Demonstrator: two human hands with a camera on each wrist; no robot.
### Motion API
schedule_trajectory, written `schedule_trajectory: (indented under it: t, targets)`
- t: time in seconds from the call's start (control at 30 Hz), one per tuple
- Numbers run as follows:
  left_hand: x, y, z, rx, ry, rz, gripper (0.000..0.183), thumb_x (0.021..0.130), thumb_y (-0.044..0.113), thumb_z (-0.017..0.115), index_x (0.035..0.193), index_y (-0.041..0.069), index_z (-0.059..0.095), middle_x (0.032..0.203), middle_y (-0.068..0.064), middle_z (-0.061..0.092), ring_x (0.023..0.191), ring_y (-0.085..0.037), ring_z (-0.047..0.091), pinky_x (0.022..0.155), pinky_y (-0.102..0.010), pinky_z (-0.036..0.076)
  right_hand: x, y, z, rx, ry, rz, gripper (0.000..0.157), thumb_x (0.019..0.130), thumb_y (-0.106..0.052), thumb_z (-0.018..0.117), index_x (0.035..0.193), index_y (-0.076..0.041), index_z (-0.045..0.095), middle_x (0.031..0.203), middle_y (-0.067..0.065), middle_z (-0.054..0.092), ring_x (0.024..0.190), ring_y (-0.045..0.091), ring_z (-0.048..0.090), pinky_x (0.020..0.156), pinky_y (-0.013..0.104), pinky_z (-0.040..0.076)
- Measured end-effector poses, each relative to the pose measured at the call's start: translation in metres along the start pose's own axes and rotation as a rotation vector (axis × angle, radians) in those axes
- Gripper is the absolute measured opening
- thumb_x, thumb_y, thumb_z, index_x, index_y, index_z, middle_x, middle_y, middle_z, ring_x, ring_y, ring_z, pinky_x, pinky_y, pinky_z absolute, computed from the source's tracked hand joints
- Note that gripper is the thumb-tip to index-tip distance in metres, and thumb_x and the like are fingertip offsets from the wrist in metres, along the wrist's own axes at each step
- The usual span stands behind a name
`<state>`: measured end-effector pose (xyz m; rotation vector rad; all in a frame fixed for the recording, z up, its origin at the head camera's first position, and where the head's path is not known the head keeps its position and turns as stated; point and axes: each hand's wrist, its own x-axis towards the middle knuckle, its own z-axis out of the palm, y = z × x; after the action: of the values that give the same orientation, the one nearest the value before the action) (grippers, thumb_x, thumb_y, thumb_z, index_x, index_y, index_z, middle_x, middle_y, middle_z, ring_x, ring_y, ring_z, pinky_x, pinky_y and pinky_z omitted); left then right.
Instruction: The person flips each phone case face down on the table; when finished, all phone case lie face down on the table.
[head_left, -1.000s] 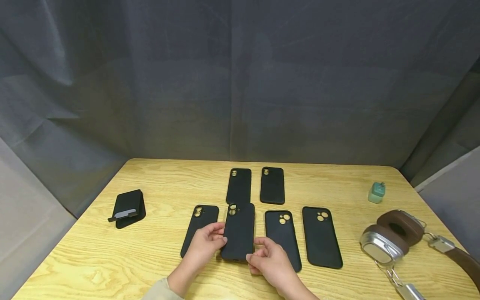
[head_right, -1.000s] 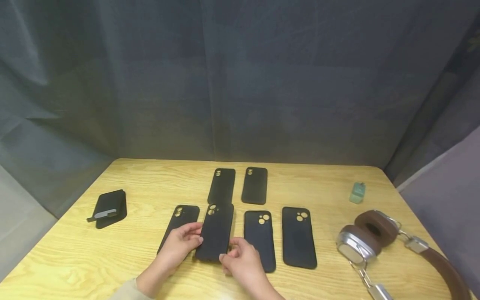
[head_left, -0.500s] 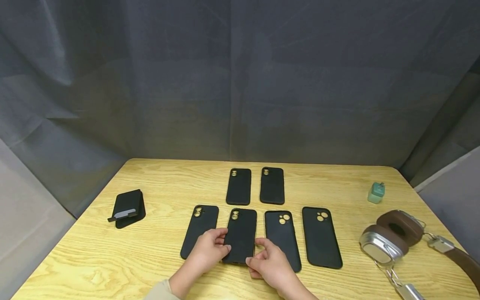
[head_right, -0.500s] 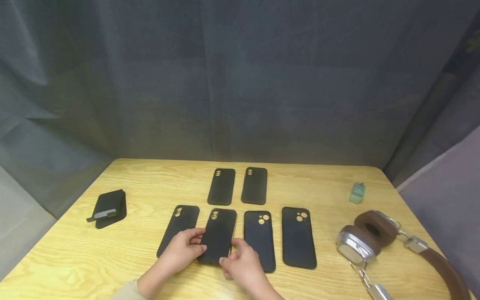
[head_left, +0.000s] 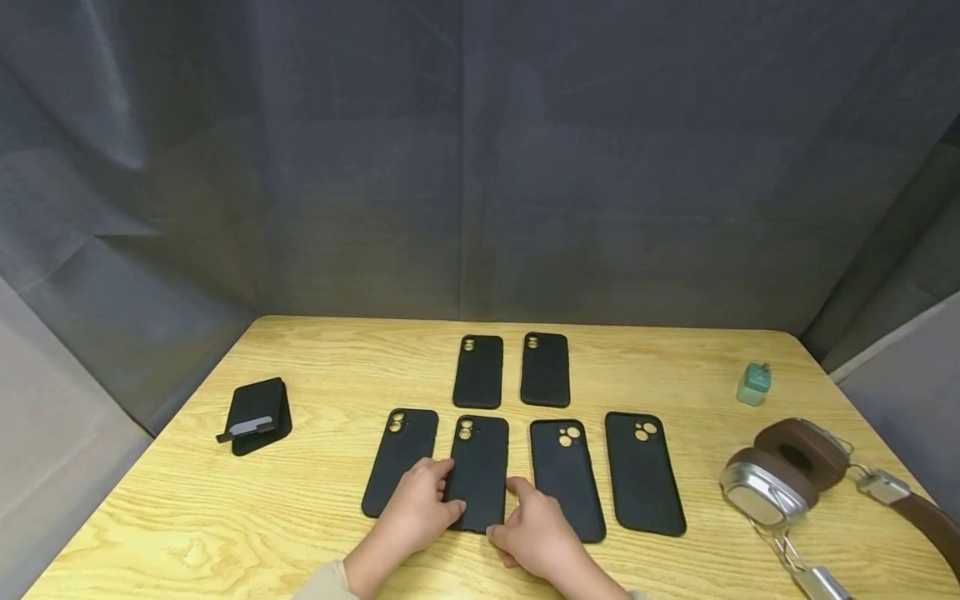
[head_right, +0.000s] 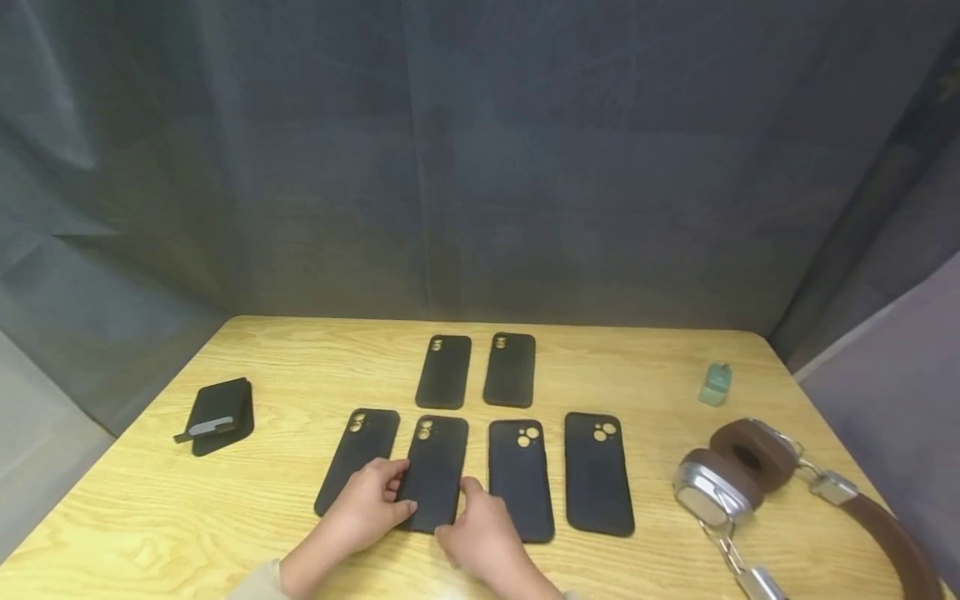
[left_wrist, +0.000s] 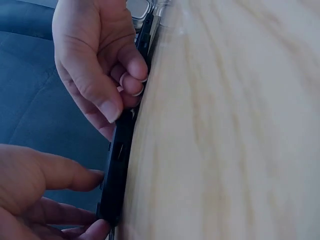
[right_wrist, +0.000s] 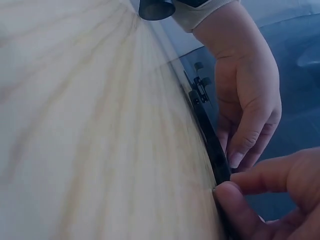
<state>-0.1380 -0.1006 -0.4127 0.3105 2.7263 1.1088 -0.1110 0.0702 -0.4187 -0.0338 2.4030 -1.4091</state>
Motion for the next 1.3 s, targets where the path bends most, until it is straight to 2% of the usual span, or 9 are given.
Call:
schedule_trajectory:
  t: [0.27, 0.4, 0.6, 0.73, 0.93, 1.13, 1.3]
  targets:
    - [0.002, -0.001, 0.002, 0.009, 0.015, 0.003, 0.056, 0.076, 0.007, 0.072, 0.123, -0.014, 0.050, 0.111, -0.021, 0.052, 0.096, -0.031, 0.059, 0.076, -0.037, 0.052, 0.002, -0.001, 0.002, -0.041, 0.018, 0.012, 0.069, 0.077, -0.008, 0.068, 0.135, 0.010, 0.035, 0.053, 0.002, 0.058, 0.047, 0.015, 0.057, 0.051, 0.028, 0.042]
    - [0.001, 0.000, 0.001, 0.032, 0.027, 0.005, 0.056, 0.076, 0.009, 0.073, 0.122, -0.014, 0.051, 0.108, -0.020, 0.054, 0.095, -0.029, 0.058, 0.076, -0.038, 0.051, 0.002, -0.002, 0.002, -0.056, 0.026, 0.012, 0.071, 0.077, -0.011, 0.069, 0.135, 0.011, 0.034, 0.054, 0.001, 0.059, 0.047, 0.014, 0.057, 0.057, 0.029, 0.044]
    - [-0.004, 0.006, -0.003, 0.080, 0.058, 0.035, 0.057, 0.076, 0.015, 0.073, 0.123, -0.010, 0.052, 0.109, -0.018, 0.055, 0.099, -0.030, 0.055, 0.080, -0.043, 0.048, -0.007, -0.009, -0.008, -0.026, 0.065, -0.027, 0.074, 0.079, -0.019, 0.071, 0.135, 0.012, 0.034, 0.061, 0.000, 0.062, 0.051, 0.014, 0.059, 0.060, 0.031, 0.047]
    - [-0.004, 0.016, -0.006, -0.002, 0.042, 0.076, 0.055, 0.078, 0.014, 0.072, 0.125, -0.007, 0.052, 0.107, -0.015, 0.055, 0.092, -0.025, 0.057, 0.075, -0.036, 0.051, -0.014, -0.016, -0.022, 0.000, 0.133, -0.053, 0.073, 0.079, -0.020, 0.070, 0.136, 0.009, 0.034, 0.063, 0.001, 0.063, 0.053, 0.015, 0.059, 0.056, 0.029, 0.045]
    - [0.001, 0.028, -0.002, -0.143, 0.008, 0.128, 0.050, 0.081, 0.010, 0.069, 0.126, -0.004, 0.052, 0.104, -0.013, 0.057, 0.090, -0.022, 0.057, 0.074, -0.030, 0.051, -0.021, -0.017, -0.039, 0.010, 0.248, -0.009, 0.066, 0.079, -0.015, 0.071, 0.135, 0.002, 0.039, 0.065, 0.001, 0.061, 0.056, 0.015, 0.060, 0.054, 0.028, 0.046]
    - [0.008, 0.035, 0.009, -0.219, -0.022, 0.132, 0.054, 0.080, 0.007, 0.068, 0.129, -0.004, 0.049, 0.102, -0.012, 0.056, 0.083, -0.014, 0.056, 0.068, -0.023, 0.050, -0.027, -0.004, -0.055, -0.021, 0.312, 0.061, 0.066, 0.079, -0.017, 0.071, 0.135, 0.000, 0.041, 0.066, 0.001, 0.061, 0.056, 0.014, 0.059, 0.053, 0.029, 0.047]
    - [0.014, 0.037, 0.020, -0.239, -0.053, 0.139, 0.054, 0.079, 0.006, 0.069, 0.128, -0.007, 0.049, 0.098, -0.011, 0.058, 0.081, -0.013, 0.059, 0.065, -0.022, 0.050, -0.032, 0.009, -0.067, -0.092, 0.328, 0.105, 0.064, 0.079, -0.019, 0.071, 0.133, 0.001, 0.043, 0.067, 0.001, 0.060, 0.056, 0.014, 0.056, 0.051, 0.029, 0.042]
